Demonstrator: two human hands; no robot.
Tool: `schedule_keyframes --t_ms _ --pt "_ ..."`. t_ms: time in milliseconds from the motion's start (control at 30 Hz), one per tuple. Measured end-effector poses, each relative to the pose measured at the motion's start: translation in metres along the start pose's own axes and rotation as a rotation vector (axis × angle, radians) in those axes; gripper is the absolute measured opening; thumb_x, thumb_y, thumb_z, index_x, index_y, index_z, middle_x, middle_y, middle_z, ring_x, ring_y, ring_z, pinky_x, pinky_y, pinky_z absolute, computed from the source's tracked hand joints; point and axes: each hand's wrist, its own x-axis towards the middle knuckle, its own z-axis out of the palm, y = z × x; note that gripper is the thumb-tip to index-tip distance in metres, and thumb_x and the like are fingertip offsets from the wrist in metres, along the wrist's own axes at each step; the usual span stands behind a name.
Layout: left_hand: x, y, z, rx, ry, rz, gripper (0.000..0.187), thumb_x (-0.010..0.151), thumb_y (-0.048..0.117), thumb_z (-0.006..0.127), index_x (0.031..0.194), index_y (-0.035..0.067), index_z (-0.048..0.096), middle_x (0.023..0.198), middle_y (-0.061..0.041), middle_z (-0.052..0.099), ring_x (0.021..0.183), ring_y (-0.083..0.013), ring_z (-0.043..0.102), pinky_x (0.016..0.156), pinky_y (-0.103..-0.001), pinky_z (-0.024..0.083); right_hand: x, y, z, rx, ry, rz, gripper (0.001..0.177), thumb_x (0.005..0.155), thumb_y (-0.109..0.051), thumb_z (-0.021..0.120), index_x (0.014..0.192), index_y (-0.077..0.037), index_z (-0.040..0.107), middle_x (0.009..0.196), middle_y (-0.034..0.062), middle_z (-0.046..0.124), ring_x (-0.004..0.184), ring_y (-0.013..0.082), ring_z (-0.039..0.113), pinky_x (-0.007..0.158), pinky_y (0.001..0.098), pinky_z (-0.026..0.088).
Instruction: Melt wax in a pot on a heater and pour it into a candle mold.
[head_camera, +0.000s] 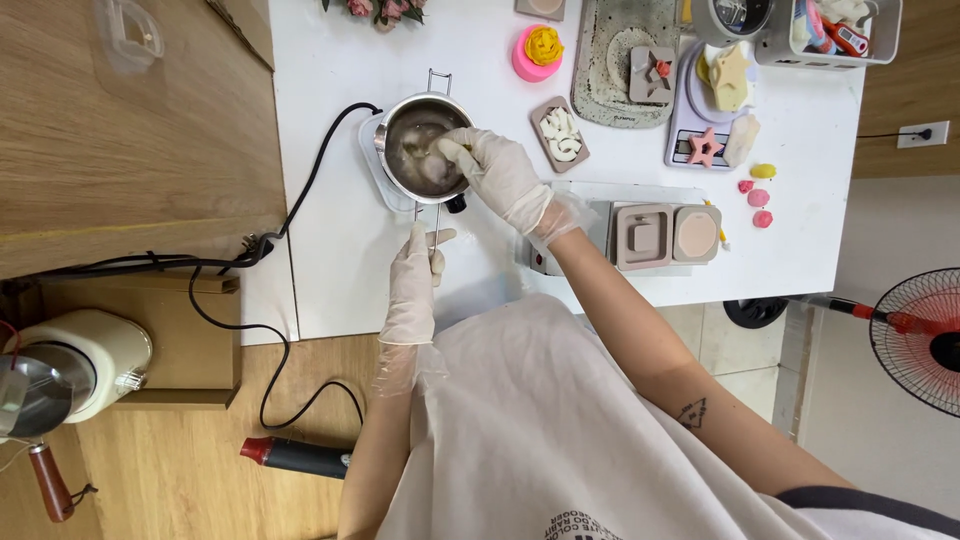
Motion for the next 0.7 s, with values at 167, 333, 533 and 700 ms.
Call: schedule_keyframes --t_ms 167,333,533,700 --pt "0.008 -0.004 -0.003 -0.02 0.0 0.006 0.056 0.107 0.048 0.042 0.106 0.004 0.078 0.058 0.008 0.041 0.05 -0.0043 0.03 0.044 -0.022 0.025 0.005 0.014 0.001 -0.17 0.116 -0.096 0.028 0.104 -0.032 0.058 0.103 -0.009 0.075 0.087 0.0144 0.075 0.076 0.028 0.073 0.072 0.0374 0.057" --pt "0.011 -0.006 -0.001 -0.002 -0.012 -0.004 0.06 0.107 0.049 0.041 0.105 0.003 0.078 0.056 0.008 0.039 0.048 -0.0048 0.027 0.043 -0.023 0.022 0.001 0.009 -0.001 -0.077 0.017 -0.067 0.029 0.103 -0.033 0.057 0.104 -0.009 0.074 0.085 0.0155 0.075 0.076 0.0303 0.073 0.072 0.038 0.058" --pt "0.02 -0.012 -0.007 0.035 0.003 0.017 0.061 0.106 0.05 0.04 0.105 0.003 0.078 0.055 0.008 0.04 0.047 -0.0051 0.027 0.042 -0.023 0.022 0.003 0.021 0.004 -0.199 0.145 -0.159 0.029 0.105 -0.031 0.056 0.103 -0.008 0.074 0.088 0.0161 0.075 0.082 0.036 0.071 0.076 0.042 0.056" --pt "0.023 -0.016 -0.01 0.037 -0.016 0.038 0.062 0.106 0.051 0.039 0.107 0.003 0.078 0.056 0.008 0.04 0.046 -0.0054 0.028 0.042 -0.023 0.024 -0.004 0.009 -0.004 -0.09 0.115 -0.085 0.031 0.103 -0.033 0.057 0.108 -0.007 0.073 0.088 0.0152 0.074 0.079 0.0305 0.073 0.075 0.0382 0.057"
